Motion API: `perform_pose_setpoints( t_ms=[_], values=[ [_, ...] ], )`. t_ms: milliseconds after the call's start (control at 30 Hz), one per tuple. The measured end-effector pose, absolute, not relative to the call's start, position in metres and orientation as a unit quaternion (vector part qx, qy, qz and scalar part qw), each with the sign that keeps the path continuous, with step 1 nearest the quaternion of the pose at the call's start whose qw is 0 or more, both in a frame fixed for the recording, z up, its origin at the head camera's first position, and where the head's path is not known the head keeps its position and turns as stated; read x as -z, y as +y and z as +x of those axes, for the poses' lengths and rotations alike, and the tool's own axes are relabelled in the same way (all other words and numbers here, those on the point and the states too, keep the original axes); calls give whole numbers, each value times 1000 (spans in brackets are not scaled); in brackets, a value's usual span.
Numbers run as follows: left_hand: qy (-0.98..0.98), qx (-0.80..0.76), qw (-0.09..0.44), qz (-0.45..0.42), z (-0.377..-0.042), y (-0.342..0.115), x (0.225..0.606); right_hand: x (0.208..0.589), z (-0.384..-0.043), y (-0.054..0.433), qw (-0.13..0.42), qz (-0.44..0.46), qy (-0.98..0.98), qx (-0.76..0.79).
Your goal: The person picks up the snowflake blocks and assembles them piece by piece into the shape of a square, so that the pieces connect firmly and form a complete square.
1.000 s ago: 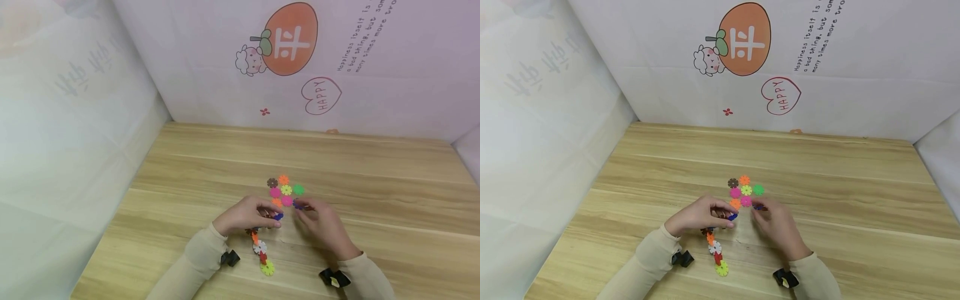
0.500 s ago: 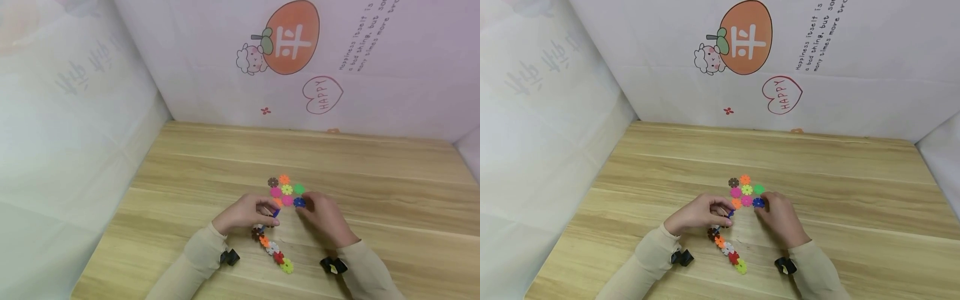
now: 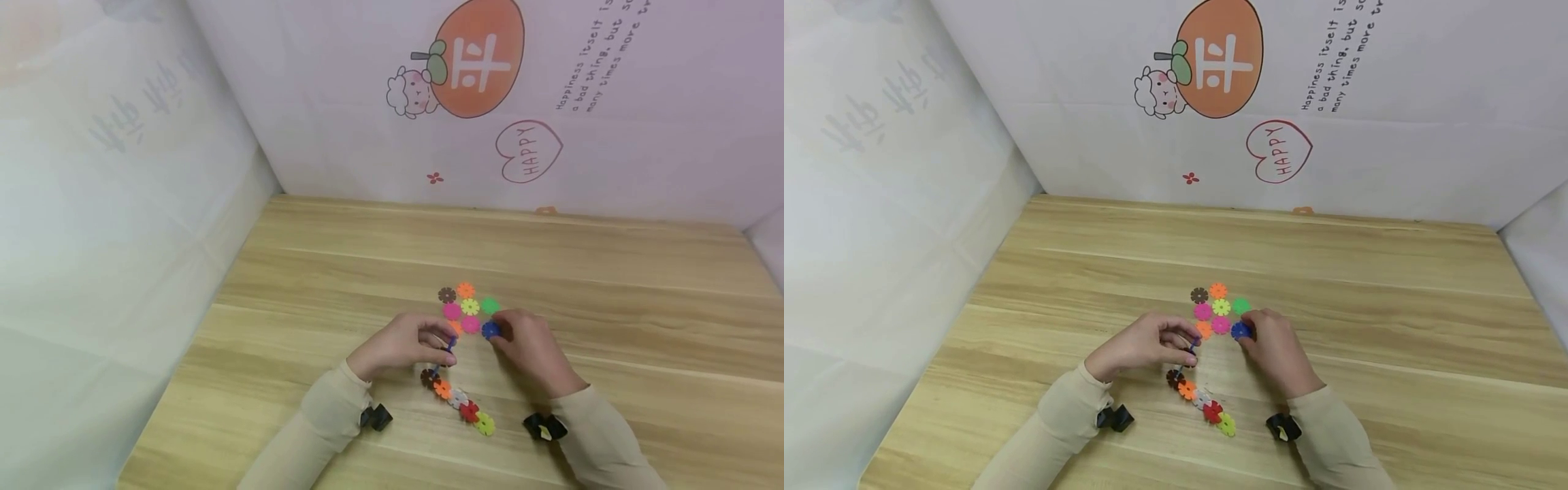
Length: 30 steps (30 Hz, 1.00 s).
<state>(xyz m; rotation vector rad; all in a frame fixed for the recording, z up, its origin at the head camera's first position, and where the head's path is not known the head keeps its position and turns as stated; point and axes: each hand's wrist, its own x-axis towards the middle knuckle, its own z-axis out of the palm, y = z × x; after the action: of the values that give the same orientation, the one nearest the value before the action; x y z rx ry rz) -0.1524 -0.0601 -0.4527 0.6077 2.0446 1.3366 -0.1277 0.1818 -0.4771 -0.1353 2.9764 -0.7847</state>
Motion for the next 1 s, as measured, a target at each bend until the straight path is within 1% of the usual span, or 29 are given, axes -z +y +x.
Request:
perform_pose_setpoints(
  t_ms=[167,300,467,633,833,1000],
  values=[
    [764,-513,315,230,-153,-60,453,476,-126,185,28,-61,959,275],
    [764,-514,311,237,-154,-61,454,475,-125,188,29,-67,954,292],
    [760,-518,302,251,-155,-60,456,475,-123,189,36,-66,945,317],
    [761,-522,297,247,-154,-58,458,475,-121,191,42,-52,929,364],
    [764,-524,292,237,-154,-57,457,463,-116,188,72,-27,892,445],
    [766,-526,287,233,-153,-55,459,452,-111,182,71,-36,871,484]
  ],
)
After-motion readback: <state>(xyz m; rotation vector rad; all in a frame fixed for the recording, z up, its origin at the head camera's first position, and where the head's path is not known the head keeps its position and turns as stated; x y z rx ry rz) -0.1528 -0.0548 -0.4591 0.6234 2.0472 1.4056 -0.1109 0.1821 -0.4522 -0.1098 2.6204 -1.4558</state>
